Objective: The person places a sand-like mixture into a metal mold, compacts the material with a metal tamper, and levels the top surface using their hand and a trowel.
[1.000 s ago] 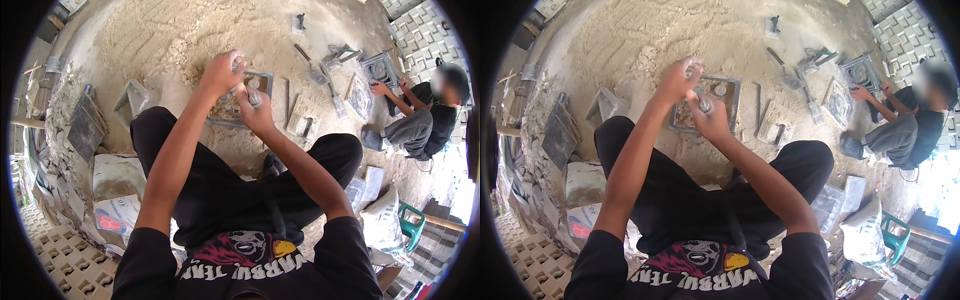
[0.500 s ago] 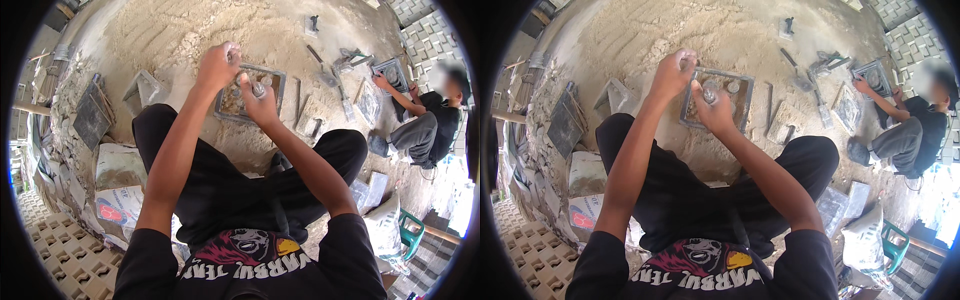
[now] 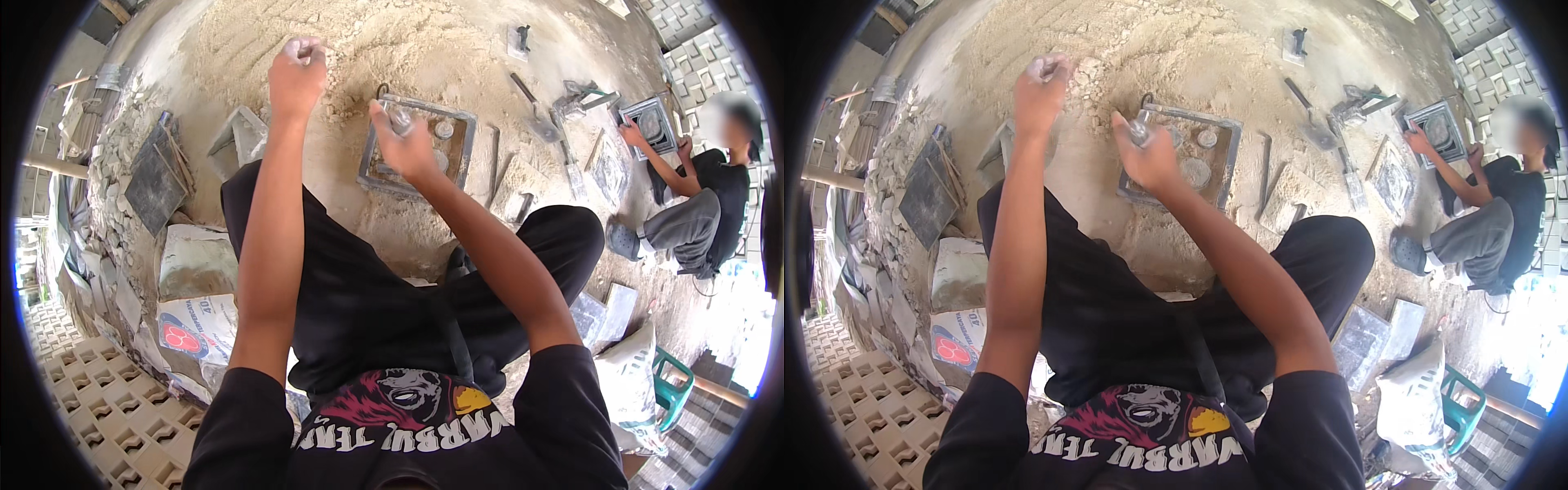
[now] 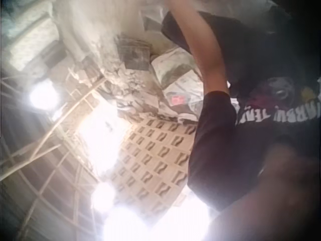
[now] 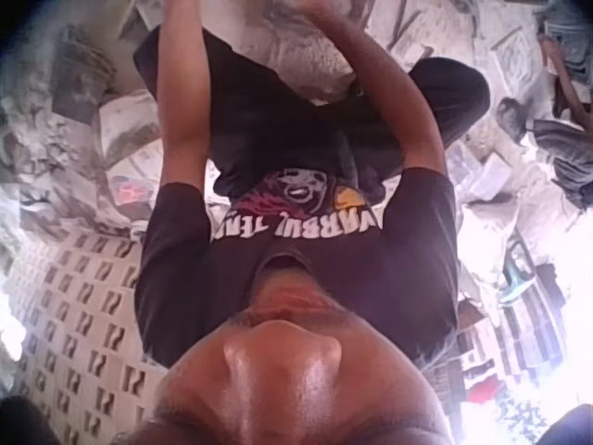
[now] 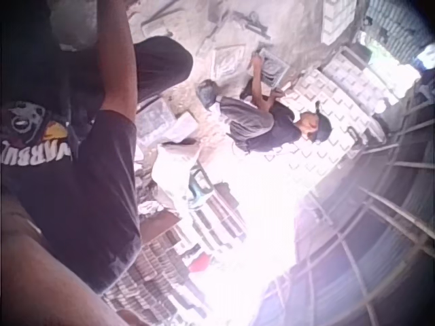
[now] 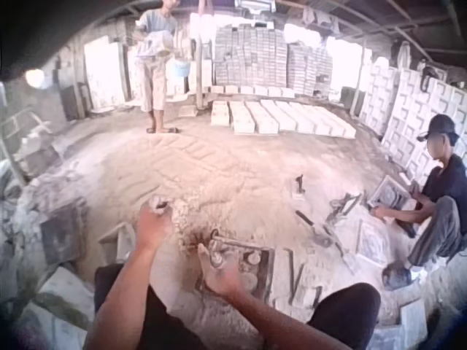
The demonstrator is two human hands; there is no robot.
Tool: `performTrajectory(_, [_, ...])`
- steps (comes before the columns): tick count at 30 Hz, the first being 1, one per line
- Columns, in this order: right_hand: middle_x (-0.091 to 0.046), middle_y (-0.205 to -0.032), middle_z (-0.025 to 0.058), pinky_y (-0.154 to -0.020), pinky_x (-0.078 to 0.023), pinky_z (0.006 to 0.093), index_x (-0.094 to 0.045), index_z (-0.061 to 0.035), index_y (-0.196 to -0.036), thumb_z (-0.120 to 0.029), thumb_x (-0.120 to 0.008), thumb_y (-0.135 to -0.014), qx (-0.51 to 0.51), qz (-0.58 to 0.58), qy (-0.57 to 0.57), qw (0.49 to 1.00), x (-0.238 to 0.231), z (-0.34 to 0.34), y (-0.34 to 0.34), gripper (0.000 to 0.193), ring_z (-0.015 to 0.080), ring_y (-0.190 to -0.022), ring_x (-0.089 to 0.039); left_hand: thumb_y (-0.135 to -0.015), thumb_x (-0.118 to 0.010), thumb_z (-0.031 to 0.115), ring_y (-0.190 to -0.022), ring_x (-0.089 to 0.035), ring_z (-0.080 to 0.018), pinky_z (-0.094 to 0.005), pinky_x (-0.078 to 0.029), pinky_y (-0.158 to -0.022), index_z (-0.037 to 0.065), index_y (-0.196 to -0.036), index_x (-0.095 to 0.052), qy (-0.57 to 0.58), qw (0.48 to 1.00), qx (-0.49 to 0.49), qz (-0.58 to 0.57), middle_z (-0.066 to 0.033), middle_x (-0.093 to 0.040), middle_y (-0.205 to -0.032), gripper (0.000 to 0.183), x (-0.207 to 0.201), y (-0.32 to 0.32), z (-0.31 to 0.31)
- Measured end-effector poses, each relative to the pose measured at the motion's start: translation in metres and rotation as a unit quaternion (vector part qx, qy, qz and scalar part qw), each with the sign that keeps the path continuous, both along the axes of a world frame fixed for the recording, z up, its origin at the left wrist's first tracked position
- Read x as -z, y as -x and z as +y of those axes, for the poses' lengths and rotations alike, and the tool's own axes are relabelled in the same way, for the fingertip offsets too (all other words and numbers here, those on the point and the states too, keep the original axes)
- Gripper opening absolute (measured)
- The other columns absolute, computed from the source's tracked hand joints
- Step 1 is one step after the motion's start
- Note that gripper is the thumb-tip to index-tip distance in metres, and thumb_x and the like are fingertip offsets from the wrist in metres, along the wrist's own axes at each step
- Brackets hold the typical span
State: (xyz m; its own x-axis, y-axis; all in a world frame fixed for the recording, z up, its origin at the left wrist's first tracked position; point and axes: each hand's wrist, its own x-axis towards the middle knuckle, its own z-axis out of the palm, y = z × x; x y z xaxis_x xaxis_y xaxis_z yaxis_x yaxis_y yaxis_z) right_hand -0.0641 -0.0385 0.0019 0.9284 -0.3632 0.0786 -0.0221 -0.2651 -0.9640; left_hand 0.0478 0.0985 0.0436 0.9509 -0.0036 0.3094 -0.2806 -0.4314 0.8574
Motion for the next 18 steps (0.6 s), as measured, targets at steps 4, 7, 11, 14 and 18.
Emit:
performTrajectory(4, [-0.054, -0.054, 0.0175, -0.053, -0.041, 0.0404, -0.058, 0.0041, -0.065, -0.035, -0.060, -0.093, 0.008, -0.004, 0.004, 1.000, -0.013, 0.016, 0.003, 0.049, 0.0229, -0.050, -0.047, -0.086, -0.061, 0.020, -0.095, -0.067, -0.0254, -0.0329, -0.050, -0.084, 0.000, -0.109, -0.065, 0.015, 1.000, -0.015, -0.019, -0.0158, -0.070, -0.101, 0.031, 0.001, -0.004, 0.012])
performTrajectory(7, [-0.054, -0.054, 0.0194, -0.052, -0.041, 0.0413, -0.059, 0.0039, -0.065, -0.033, -0.060, -0.093, 0.016, -0.012, 0.031, 0.999, -0.008, 0.023, 0.002, 0.046, 0.0252, -0.048, -0.046, -0.085, -0.061, 0.020, -0.097, -0.067, -0.0282, -0.0341, -0.050, -0.086, 0.000, -0.108, -0.066, 0.009, 0.999, -0.026, -0.041, -0.0168, -0.070, -0.101, 0.031, -0.002, -0.004, 0.009])
performTrajectory(11, [-0.053, -0.052, 0.0179, -0.050, -0.039, 0.0409, -0.059, 0.0036, -0.064, -0.030, -0.060, -0.093, 0.063, -0.037, 0.012, 0.997, -0.017, 0.029, -0.012, 0.044, 0.0238, -0.045, -0.047, -0.087, -0.063, 0.023, -0.100, -0.066, -0.0221, -0.0312, -0.049, -0.085, 0.000, -0.114, -0.064, -0.004, 0.999, -0.024, -0.022, -0.0156, -0.069, -0.107, 0.036, -0.006, -0.002, 0.010])
performTrajectory(14, [-0.051, -0.050, 0.0181, -0.049, -0.038, 0.0405, -0.058, 0.0047, -0.064, -0.028, -0.060, -0.092, 0.059, -0.116, 0.009, 0.991, -0.001, 0.023, 0.001, 0.043, 0.0227, -0.044, -0.044, -0.086, -0.063, 0.022, -0.099, -0.066, -0.0225, -0.0314, -0.049, -0.085, 0.000, -0.114, -0.064, -0.007, 0.999, -0.025, -0.033, -0.0156, -0.069, -0.107, 0.035, -0.013, 0.006, 0.001])
performTrajectory(18, [-0.052, -0.050, 0.0181, -0.049, -0.039, 0.0404, -0.059, 0.0041, -0.064, -0.026, -0.060, -0.092, 0.049, -0.036, -0.038, 0.997, -0.022, 0.009, -0.013, 0.041, 0.0230, -0.043, -0.044, -0.084, -0.062, 0.019, -0.100, -0.066, -0.0266, -0.0340, -0.050, -0.088, 0.001, -0.109, -0.066, 0.038, 0.999, -0.018, -0.008, -0.0158, -0.070, -0.103, 0.031, -0.008, -0.002, 0.002])
